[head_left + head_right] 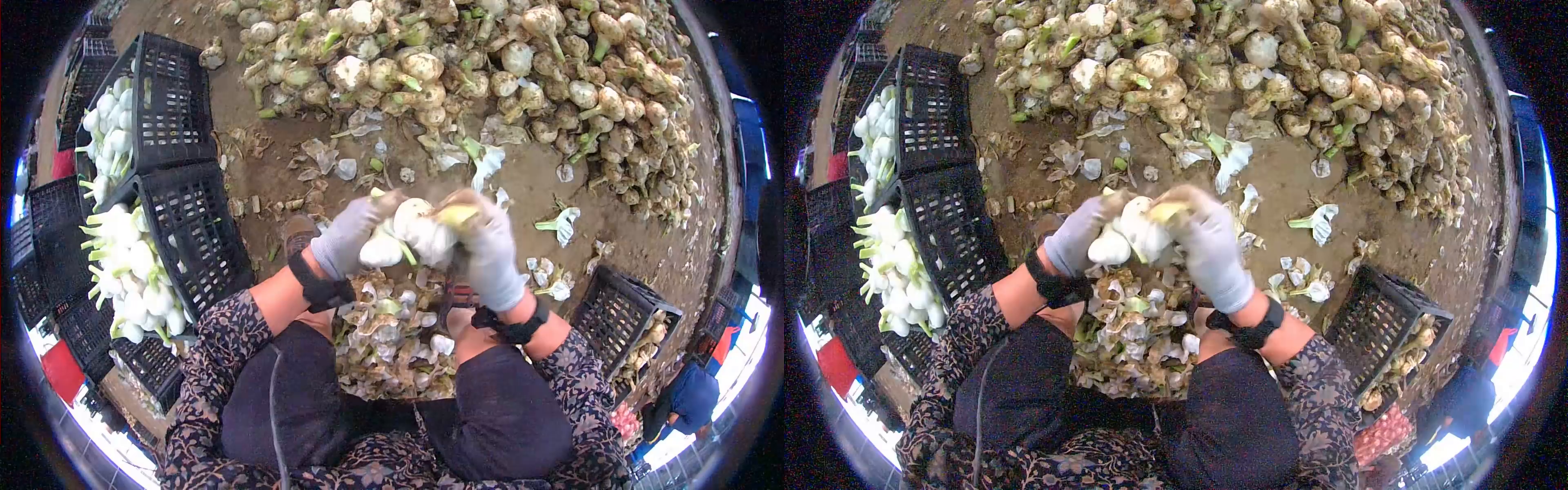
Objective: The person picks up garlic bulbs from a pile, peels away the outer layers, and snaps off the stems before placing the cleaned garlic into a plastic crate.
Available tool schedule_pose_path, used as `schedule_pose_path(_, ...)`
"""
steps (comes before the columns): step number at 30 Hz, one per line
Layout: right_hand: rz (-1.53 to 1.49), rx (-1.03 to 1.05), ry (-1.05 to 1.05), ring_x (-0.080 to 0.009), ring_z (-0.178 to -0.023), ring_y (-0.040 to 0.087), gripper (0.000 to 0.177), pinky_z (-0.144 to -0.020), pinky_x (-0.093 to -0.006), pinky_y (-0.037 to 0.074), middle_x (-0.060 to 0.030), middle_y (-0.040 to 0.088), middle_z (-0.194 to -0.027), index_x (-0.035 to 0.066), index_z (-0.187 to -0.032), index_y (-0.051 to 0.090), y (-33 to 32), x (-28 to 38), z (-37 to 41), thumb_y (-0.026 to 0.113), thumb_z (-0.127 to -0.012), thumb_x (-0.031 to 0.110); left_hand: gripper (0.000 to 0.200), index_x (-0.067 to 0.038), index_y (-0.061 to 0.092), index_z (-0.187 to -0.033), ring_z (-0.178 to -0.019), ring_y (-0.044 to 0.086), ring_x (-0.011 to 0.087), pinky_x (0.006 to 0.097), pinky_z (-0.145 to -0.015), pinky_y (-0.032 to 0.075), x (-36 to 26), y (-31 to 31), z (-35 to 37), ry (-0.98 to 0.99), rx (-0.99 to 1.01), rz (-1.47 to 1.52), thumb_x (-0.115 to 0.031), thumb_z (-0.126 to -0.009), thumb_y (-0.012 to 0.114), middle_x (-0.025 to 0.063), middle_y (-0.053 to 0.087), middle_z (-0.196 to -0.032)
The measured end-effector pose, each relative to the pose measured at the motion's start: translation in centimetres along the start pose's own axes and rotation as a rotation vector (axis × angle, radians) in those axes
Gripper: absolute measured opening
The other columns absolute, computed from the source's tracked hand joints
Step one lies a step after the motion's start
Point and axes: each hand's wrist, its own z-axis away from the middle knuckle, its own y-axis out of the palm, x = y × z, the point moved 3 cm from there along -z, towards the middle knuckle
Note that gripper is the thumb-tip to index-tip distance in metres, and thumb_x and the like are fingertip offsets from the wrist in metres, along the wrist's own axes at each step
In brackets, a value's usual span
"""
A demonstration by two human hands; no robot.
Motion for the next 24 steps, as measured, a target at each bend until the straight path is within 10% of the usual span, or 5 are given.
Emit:
schedule_pose_path(3,0.124,0.004,0.123,-0.0160,-0.082,0.065,0.025,-0.075,-0.0294,0.050,-0.0070,0.069,-0.092,0.003,-0.103,0.062,-3.3,2.7,-1.9,0.056,-0.094,0.025,0.049,0.001,0.057,-0.118,-0.089,0.066,0.0145,0.0282,-0.076,0.055,-1.3,-1.1,0.9,0.054,-0.109,-0.074,-0.043,-0.099,0.048,0.0081,0.067,-0.104)
schedule_pose_path(6,1.641,0.172,0.129,-0.0354,-0.083,0.063,0.017,-0.072,-0.0427,0.050,-0.0145,0.065,-0.089,0.009,-0.095,0.065,-6.9,1.4,-2.9,0.060,-0.082,0.019,0.053,0.003,0.056,-0.117,-0.090,0.067,0.0172,0.0304,-0.078,0.056,-2.2,-1.8,1.9,0.143,-0.128,-0.056,-0.045,-0.095,0.055,0.0096,0.067,-0.102)
schedule_pose_path(14,1.436,0.406,0.100,-0.0385,-0.093,0.062,0.062,-0.083,-0.0466,0.049,-0.0174,0.058,-0.117,0.016,-0.139,0.039,-6.5,-0.2,-1.9,0.057,-0.079,0.016,0.048,-0.002,0.053,-0.123,-0.097,0.066,0.0285,0.0428,-0.088,0.055,-3.6,-4.3,4.3,0.191,-0.051,0.601,-0.037,-0.090,0.061,0.0164,0.063,-0.115)
schedule_pose_path(20,0.863,0.407,-0.302,-0.0319,-0.080,0.063,0.020,-0.067,-0.0376,0.050,-0.0143,0.062,-0.086,0.006,-0.095,0.067,4.6,3.3,-4.7,0.067,-0.078,0.017,0.048,0.001,0.053,-0.125,-0.085,0.068,0.0246,0.0357,-0.069,0.060,-4.8,-3.6,3.5,0.079,-0.122,0.659,-0.036,-0.095,0.052,0.0143,0.066,-0.109)
schedule_pose_path(24,0.880,0.243,-0.139,-0.0321,-0.075,0.062,0.011,-0.066,-0.0377,0.049,-0.0155,0.062,-0.078,0.003,-0.081,0.065,1.5,0.6,-4.8,0.066,-0.079,0.014,0.048,-0.003,0.050,-0.124,-0.078,0.068,0.0226,0.0360,-0.064,0.059,-14.2,-7.4,9.5,0.558,-0.395,0.570,-0.038,-0.092,0.054,0.0111,0.066,-0.099)
